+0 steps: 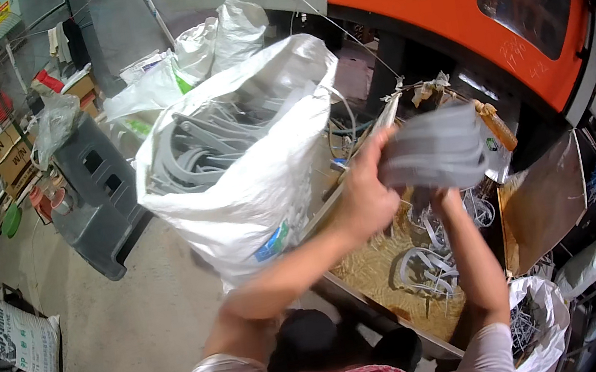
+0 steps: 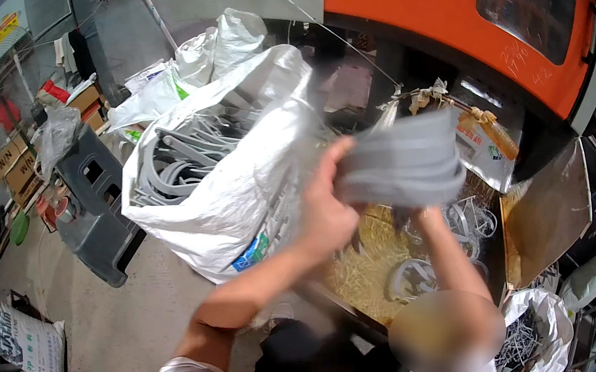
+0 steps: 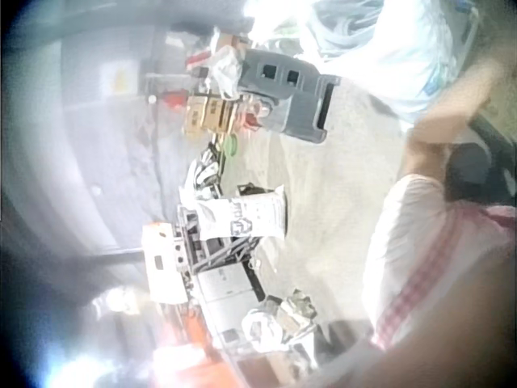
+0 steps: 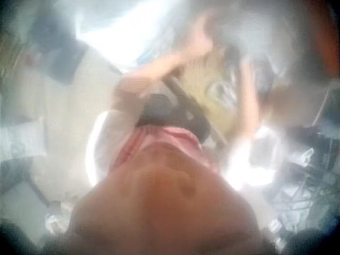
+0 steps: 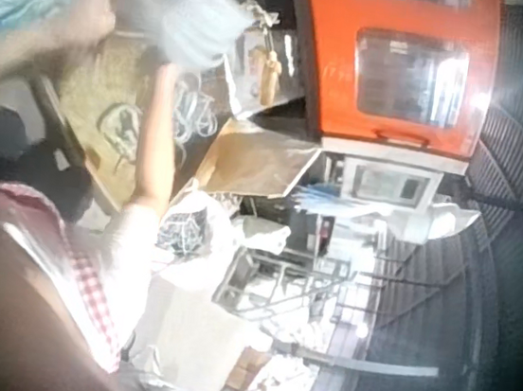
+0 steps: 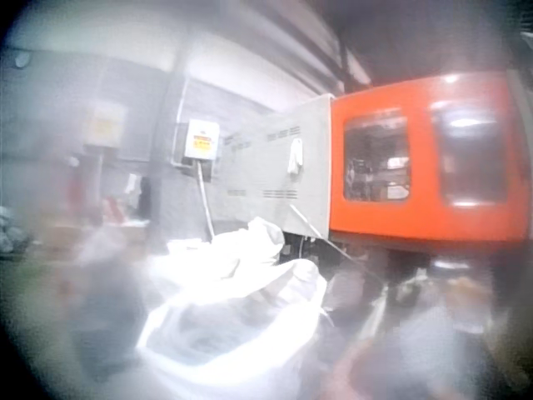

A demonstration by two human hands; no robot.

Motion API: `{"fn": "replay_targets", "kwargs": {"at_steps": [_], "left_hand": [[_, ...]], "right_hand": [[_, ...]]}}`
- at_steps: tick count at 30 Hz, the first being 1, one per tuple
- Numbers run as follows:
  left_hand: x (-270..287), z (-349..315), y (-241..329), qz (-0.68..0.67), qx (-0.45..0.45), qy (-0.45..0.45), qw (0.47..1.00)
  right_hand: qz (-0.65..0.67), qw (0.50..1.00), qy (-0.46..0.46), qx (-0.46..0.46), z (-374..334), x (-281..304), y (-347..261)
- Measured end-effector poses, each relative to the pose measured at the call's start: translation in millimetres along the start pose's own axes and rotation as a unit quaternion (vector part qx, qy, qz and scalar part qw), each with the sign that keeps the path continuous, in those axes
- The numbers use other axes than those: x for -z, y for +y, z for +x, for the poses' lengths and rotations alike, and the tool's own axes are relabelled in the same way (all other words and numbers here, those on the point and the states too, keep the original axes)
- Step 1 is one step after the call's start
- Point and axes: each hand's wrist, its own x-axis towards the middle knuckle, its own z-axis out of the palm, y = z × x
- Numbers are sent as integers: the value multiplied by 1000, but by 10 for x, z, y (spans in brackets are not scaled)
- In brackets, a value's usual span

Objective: The person sorts round plastic parts into a bag, moves a large white sack, and then rinses grey plastic components in a water tank before placing them into another bag.

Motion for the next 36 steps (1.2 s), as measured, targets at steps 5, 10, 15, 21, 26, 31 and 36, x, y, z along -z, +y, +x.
{"fn": "replay_targets", "kwargs": {"at_steps": [5, 10, 15, 21, 26, 31, 36], "left_hand": [[869, 807, 269, 7, -98, 63, 993], [2194, 1666, -28, 56, -41, 31, 997], [2356, 1689, -614, 634, 183, -334, 673], [2779, 1923, -1836, 572, 194, -206, 770], [2826, 2316, -1536, 609, 125, -265, 737], [3149, 2281, -1270, 326, 295, -212, 873], [2703, 1994, -1154, 615, -9, -223, 756]], "right_hand": [[29, 990, 27, 138, 817, -648, -1080], [106, 976, 28, 188, 1423, -1129, -1806], [141, 982, -67, 106, 1867, -1484, -1925], [100, 956, -233, 148, 2142, -1834, -1850], [-46, 909, -404, 89, 2618, -1805, -1404], [-501, 728, -352, 310, 2357, -2279, -1210], [-621, 666, -243, 335, 2437, -2377, -865]]}}
